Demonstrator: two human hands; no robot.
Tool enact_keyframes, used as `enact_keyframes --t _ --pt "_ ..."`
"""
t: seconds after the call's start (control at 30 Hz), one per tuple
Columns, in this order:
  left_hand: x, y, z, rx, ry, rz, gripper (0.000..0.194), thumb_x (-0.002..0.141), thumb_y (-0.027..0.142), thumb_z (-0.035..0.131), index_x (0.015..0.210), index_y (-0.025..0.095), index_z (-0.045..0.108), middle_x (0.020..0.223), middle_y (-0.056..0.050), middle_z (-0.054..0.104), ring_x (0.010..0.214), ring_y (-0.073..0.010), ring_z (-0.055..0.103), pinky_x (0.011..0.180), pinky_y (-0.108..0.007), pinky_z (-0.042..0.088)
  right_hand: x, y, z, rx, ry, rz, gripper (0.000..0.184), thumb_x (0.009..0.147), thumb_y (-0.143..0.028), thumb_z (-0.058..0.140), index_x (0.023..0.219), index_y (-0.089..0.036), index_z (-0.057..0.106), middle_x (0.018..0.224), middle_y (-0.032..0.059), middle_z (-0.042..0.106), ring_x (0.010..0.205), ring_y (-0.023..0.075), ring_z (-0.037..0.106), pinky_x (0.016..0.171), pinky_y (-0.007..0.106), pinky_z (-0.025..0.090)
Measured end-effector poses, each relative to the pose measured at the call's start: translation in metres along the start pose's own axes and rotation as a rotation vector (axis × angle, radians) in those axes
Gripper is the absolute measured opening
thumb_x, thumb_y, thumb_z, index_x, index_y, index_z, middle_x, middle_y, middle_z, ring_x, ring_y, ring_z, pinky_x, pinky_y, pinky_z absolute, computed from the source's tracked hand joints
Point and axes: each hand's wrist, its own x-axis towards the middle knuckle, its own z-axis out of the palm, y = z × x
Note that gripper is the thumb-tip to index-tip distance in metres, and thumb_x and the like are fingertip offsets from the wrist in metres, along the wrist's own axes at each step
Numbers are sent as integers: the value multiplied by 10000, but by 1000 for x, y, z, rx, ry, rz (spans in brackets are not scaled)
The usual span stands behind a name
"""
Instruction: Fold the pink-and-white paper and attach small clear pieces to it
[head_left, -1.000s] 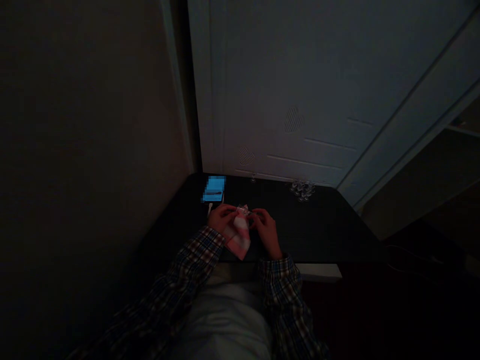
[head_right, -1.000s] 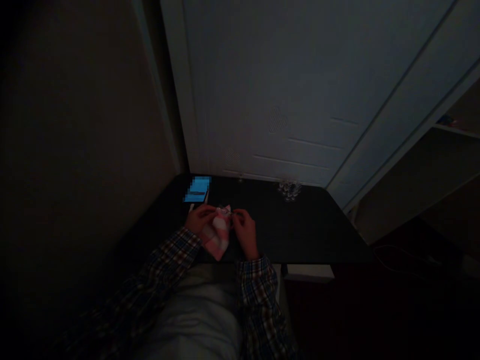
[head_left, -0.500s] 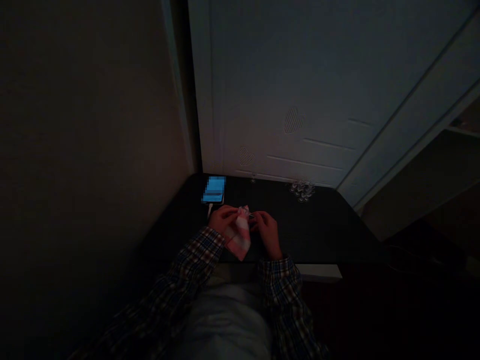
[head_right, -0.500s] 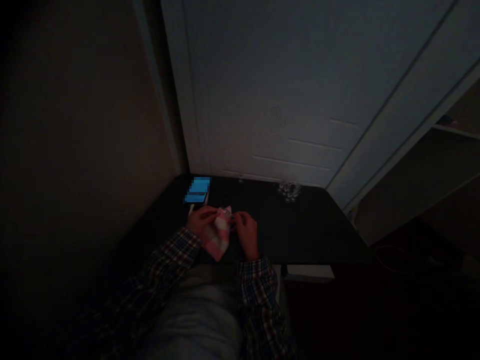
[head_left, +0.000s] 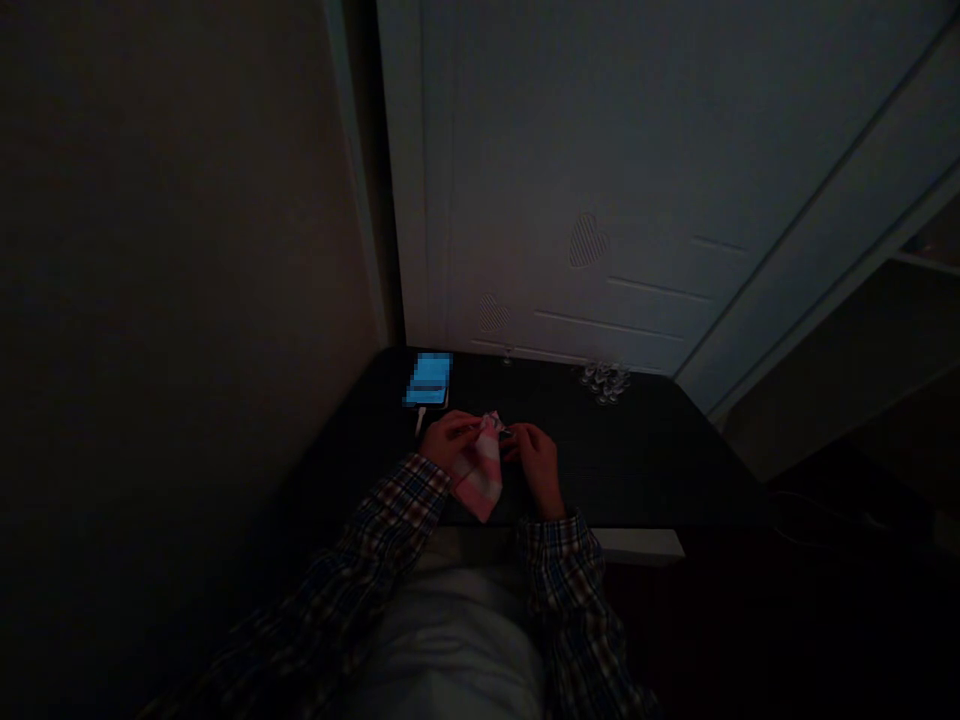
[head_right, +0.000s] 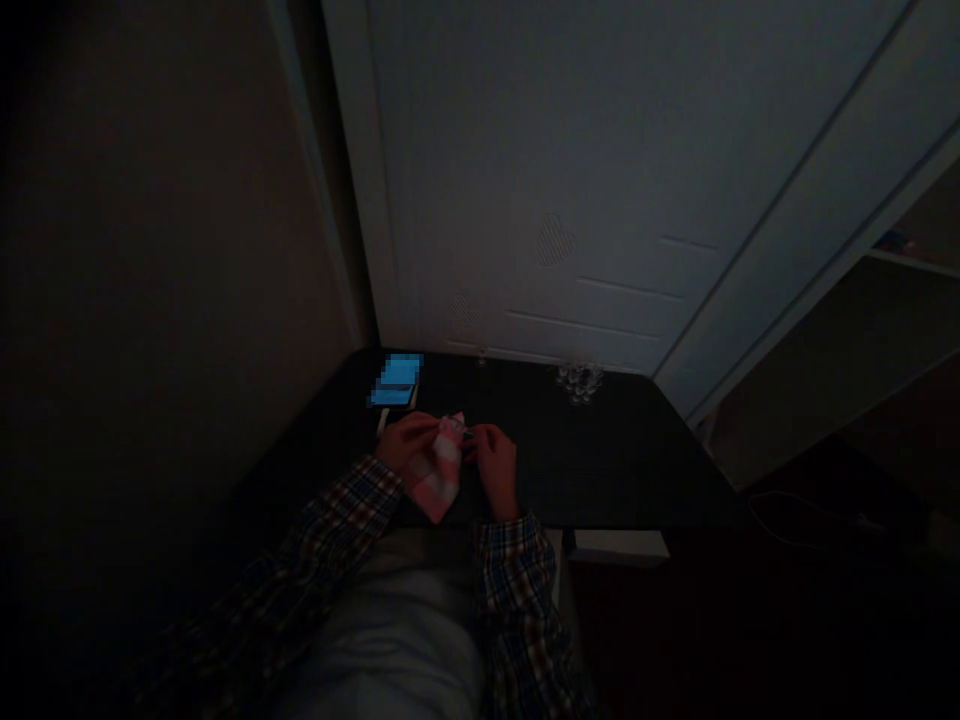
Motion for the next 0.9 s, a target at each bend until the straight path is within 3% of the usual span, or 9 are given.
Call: enact_keyframes --t 0.9 --pt "-1 -4 0 100 76 50 113 669 289 574 681 178 593 771 -23 531 726 -141 534 661 -282 463 -1 -2 2 18 -15 -22 299 789 -388 424 863 -147 584 695 36 634 517 106 575 462 188 447"
